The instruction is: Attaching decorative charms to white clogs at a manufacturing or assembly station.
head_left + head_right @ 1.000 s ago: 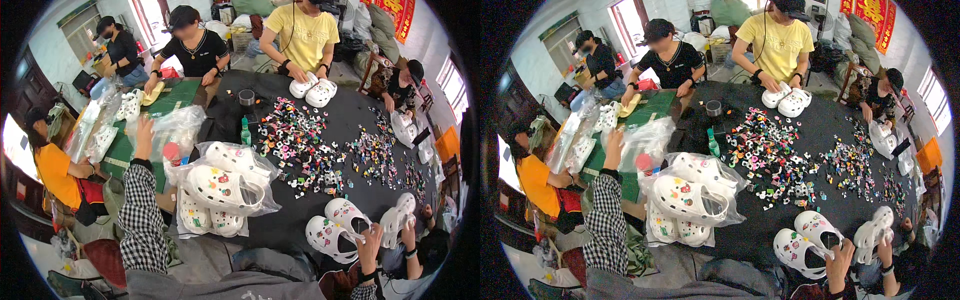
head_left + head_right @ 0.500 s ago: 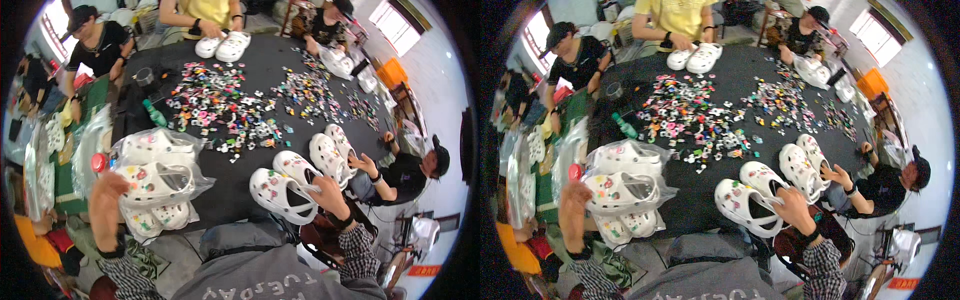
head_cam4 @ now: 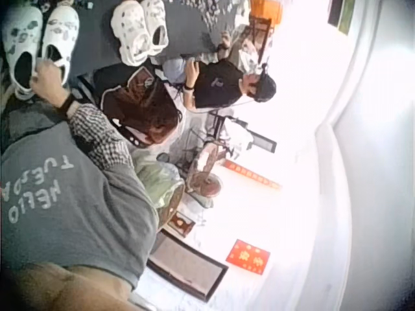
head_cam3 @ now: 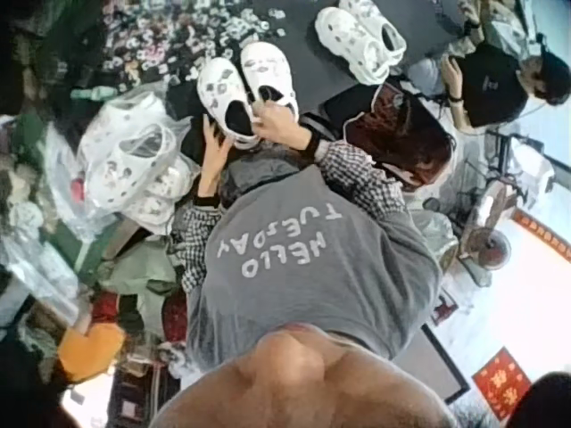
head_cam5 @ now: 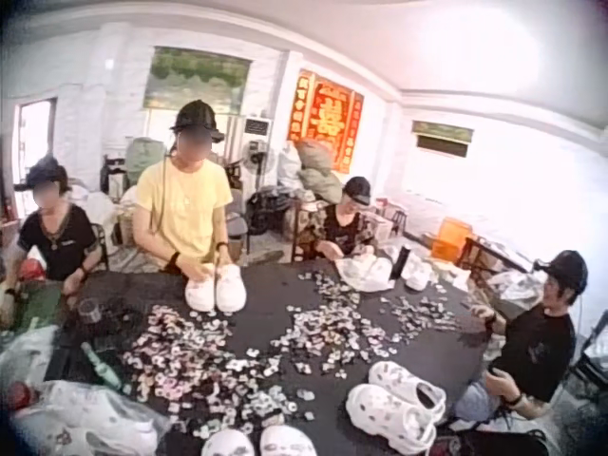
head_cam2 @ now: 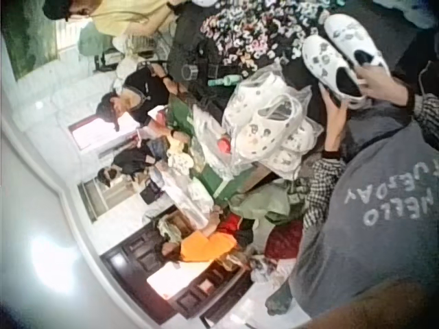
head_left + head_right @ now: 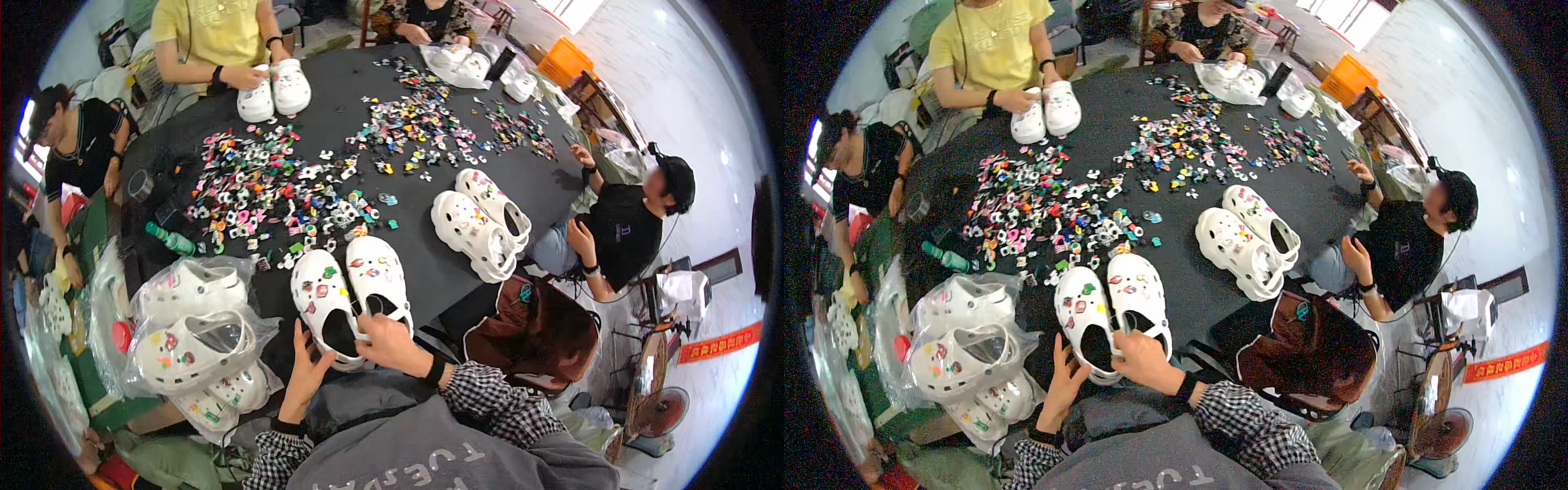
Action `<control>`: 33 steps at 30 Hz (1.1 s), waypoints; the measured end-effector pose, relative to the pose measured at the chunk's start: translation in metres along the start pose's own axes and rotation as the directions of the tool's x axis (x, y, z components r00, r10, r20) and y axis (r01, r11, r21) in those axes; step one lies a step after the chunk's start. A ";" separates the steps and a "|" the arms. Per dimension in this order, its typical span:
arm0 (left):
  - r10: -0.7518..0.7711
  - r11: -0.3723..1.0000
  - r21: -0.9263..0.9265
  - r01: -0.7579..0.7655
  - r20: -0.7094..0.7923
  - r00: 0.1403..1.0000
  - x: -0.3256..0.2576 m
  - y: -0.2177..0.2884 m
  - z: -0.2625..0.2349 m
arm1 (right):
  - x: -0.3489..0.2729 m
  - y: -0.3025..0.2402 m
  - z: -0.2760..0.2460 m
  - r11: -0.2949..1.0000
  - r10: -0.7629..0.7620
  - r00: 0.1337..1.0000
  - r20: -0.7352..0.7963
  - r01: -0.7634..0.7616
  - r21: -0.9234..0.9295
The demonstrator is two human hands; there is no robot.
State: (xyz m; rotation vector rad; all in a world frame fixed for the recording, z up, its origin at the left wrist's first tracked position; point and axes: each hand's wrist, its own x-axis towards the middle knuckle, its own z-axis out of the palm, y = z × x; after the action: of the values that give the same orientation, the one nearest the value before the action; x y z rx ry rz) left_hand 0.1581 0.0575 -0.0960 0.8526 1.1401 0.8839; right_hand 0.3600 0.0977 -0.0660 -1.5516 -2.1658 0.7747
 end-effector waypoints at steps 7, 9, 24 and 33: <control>0.143 0.986 0.102 -0.134 -0.078 0.987 0.011 -0.009 0.019 | 0.007 0.019 -0.007 0.953 -0.278 0.960 0.035 0.271 0.137; 0.160 0.974 0.172 -0.145 -0.076 0.984 0.009 -0.010 0.019 | 0.009 0.020 -0.014 0.920 -0.345 0.937 0.050 0.327 0.215; 0.032 0.983 0.183 -0.019 -0.068 0.997 0.001 0.001 0.016 | -0.036 0.237 -0.221 0.744 0.270 0.958 -0.098 -0.272 -0.611; 0.009 0.982 0.190 0.015 -0.125 0.992 -0.006 0.010 0.023 | -0.025 0.266 -0.236 0.722 0.250 0.952 0.179 -0.060 -0.689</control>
State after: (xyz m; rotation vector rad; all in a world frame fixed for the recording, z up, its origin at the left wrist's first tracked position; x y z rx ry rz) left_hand 0.1780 0.0535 -0.0803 0.9615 1.3513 0.8442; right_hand 0.7031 0.1916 -0.0467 -2.0984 -2.7344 0.2126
